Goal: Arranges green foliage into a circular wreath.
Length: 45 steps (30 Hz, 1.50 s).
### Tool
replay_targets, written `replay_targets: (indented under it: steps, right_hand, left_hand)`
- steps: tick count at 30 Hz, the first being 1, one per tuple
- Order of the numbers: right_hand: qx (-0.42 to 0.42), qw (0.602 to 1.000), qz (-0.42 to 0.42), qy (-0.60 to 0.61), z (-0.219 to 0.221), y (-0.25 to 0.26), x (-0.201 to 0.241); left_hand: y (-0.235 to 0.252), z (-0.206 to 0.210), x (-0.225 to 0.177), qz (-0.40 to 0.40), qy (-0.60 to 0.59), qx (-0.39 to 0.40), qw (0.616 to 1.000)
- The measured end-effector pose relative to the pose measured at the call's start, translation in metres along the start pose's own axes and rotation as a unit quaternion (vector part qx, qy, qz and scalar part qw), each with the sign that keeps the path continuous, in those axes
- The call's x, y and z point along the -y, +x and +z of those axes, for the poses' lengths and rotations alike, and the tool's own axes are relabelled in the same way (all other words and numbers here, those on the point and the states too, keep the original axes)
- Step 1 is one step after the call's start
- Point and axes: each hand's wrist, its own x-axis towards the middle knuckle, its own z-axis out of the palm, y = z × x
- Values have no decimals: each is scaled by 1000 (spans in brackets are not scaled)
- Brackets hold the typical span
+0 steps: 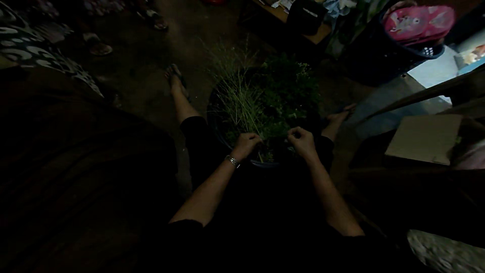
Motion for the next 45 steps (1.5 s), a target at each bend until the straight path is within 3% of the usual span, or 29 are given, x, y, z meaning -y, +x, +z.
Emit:
replay_targets:
  steps: [4,7,12,15,20,30,35,39,42,45]
  right_hand:
    - [-21,956,-236,-173,-2,13,-15]
    - [60,931,-293,-208,4,17,-6]
    - [238,918,-252,-192,15,21,7]
    - [270,921,-231,-161,18,21,7]
    - [234,934,-248,-105,18,13,0]
    - [202,965,-152,-75,5,8,3]
    - [138,983,-101,-69,-13,22,-6]
    - [68,976,-173,-114,-22,28,-12]
    - [108,950,-230,-183,-5,21,-5]
    - [189,937,-224,-189,22,9,4]
  left_hand:
    - [2,-3,5,-2,8,25,1000]
    - [1,-2,-3,-10,53,59,997]
    - [0,-3,-6,-8,67,92,994]
    - [-1,-5,-5,-12,69,103,992]
    - [-1,-9,-3,-5,85,116,990]
    - [-5,-10,-7,-14,38,116,992]
    - [-5,-17,1,-15,16,102,995]
    - [-6,-18,5,-28,10,93,995]
    - [-4,-13,6,-34,25,99,994]
    - [-1,-11,9,-26,42,102,994]
